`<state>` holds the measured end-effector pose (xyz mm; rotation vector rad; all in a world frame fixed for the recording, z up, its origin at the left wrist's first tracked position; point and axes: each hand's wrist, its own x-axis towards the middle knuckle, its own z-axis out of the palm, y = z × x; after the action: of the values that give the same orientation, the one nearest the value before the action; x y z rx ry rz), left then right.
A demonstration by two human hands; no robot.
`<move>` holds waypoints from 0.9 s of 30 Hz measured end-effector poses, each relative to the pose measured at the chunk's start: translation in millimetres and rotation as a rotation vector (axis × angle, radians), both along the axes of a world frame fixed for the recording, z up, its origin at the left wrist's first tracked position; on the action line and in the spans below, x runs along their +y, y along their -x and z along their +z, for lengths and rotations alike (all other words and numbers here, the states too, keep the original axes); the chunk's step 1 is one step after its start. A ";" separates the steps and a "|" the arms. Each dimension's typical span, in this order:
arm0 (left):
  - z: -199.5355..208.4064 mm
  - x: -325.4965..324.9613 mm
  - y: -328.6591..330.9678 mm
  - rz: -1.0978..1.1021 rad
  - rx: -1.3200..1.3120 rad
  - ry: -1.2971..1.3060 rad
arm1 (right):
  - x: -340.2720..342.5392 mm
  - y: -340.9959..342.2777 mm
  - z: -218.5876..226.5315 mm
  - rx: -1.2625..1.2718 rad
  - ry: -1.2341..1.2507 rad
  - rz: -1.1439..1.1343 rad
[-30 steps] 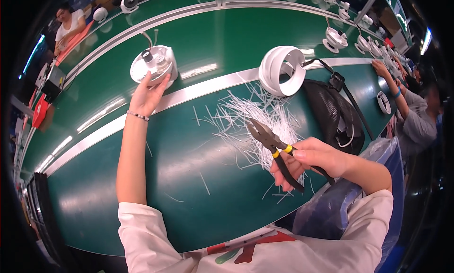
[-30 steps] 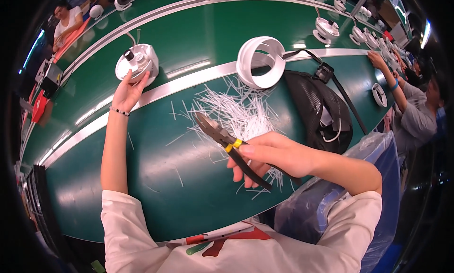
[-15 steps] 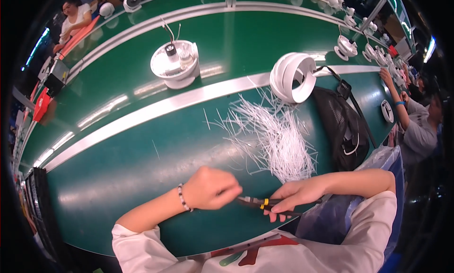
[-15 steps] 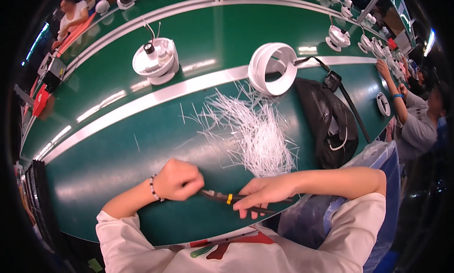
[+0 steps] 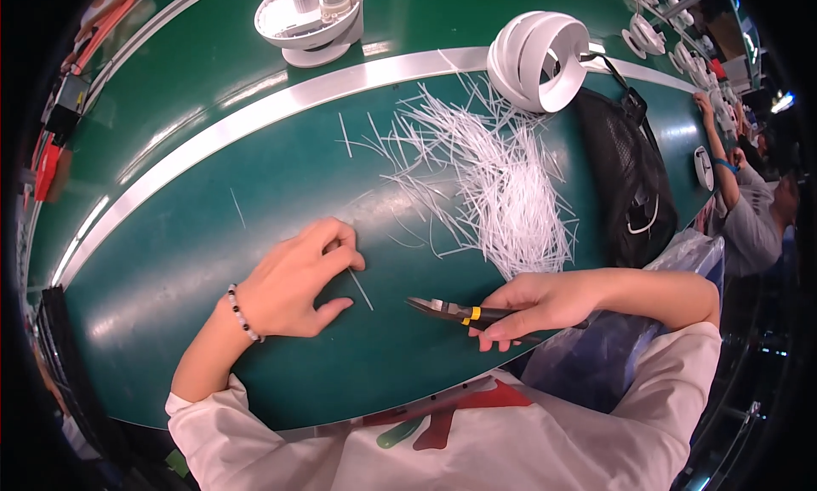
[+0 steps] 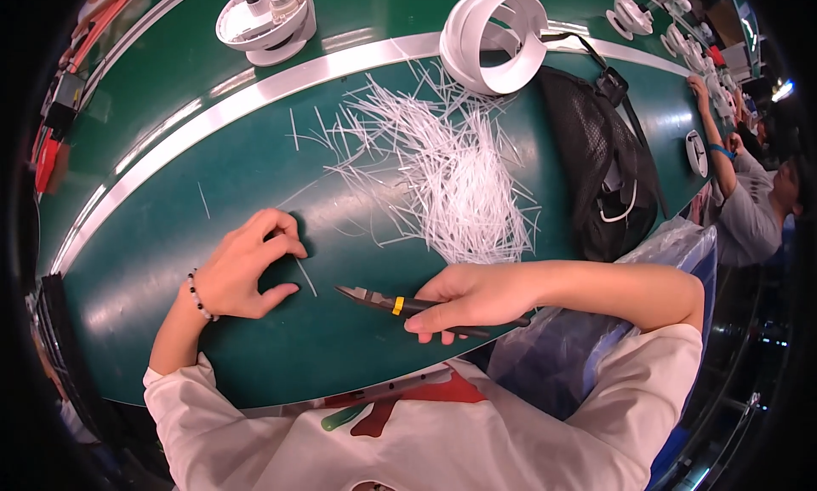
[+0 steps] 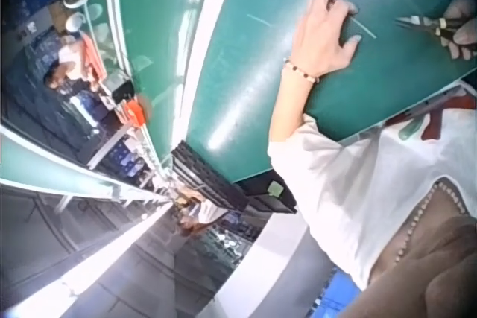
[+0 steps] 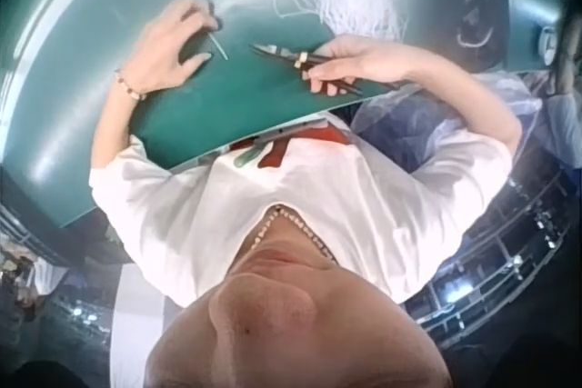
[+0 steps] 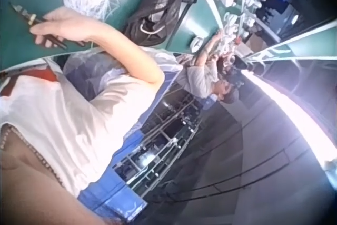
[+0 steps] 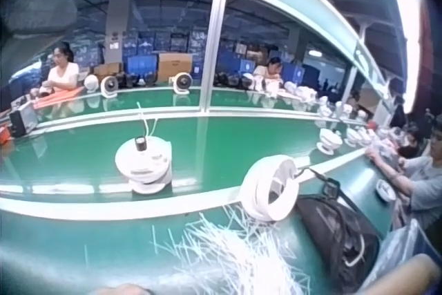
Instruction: Trimming wires and assembling white lighting fixtures on a factory production line.
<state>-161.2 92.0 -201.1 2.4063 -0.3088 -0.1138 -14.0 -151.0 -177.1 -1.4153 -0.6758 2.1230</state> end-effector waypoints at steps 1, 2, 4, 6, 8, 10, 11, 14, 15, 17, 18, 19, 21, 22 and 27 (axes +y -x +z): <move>-0.4 0.5 -0.1 0.029 0.020 0.027 | -1.1 -0.3 -0.4 0.007 0.003 -0.008; -1.2 1.1 0.6 0.060 0.042 0.053 | -1.1 -0.2 -1.4 -0.008 0.016 0.005; -4.8 -0.7 1.2 0.045 0.027 0.058 | -1.3 1.6 -5.0 -0.020 0.029 0.006; -7.0 -6.4 1.9 0.075 0.006 -0.009 | 1.1 2.5 -5.0 -0.025 0.049 -0.001; -12.9 -9.5 0.9 0.103 -0.046 -0.034 | 1.2 2.8 -9.2 -0.023 0.090 0.002; -17.8 -12.0 -1.9 0.175 -0.113 -0.002 | 1.0 2.5 -10.8 -0.020 0.082 -0.041; -19.4 -12.5 -3.2 0.216 -0.126 0.052 | 1.4 3.3 -11.0 -0.015 0.070 -0.081; -30.9 -18.8 -1.2 0.311 -0.162 0.272 | 1.3 4.5 -10.6 -0.030 0.069 -0.159; -34.0 -22.4 -1.6 0.365 -0.150 0.396 | 1.3 3.9 -11.7 -0.038 0.066 -0.187; -37.7 -32.1 -2.8 0.404 -0.157 0.473 | 3.0 4.9 -11.4 -0.063 0.060 -0.184; -38.4 -35.4 -3.3 0.437 -0.170 0.477 | 3.6 5.9 -11.2 -0.067 0.051 -0.198; -39.5 -37.5 -3.2 0.469 -0.183 0.481 | 3.9 6.8 -11.0 -0.072 0.042 -0.213; -42.9 -38.9 -3.0 0.506 -0.177 0.536 | 2.3 7.3 -12.8 -0.071 0.028 -0.217; -44.2 -39.6 -2.9 0.546 -0.169 0.591 | 1.6 7.5 -13.3 -0.066 0.013 -0.220; -46.6 -46.6 -0.6 0.506 -0.167 0.579 | 3.4 8.9 -10.7 -0.068 0.031 -0.291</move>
<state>-160.6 45.4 -247.7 1.8471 0.1817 0.3606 -22.9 -147.6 -187.7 -1.5077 -0.4327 1.8733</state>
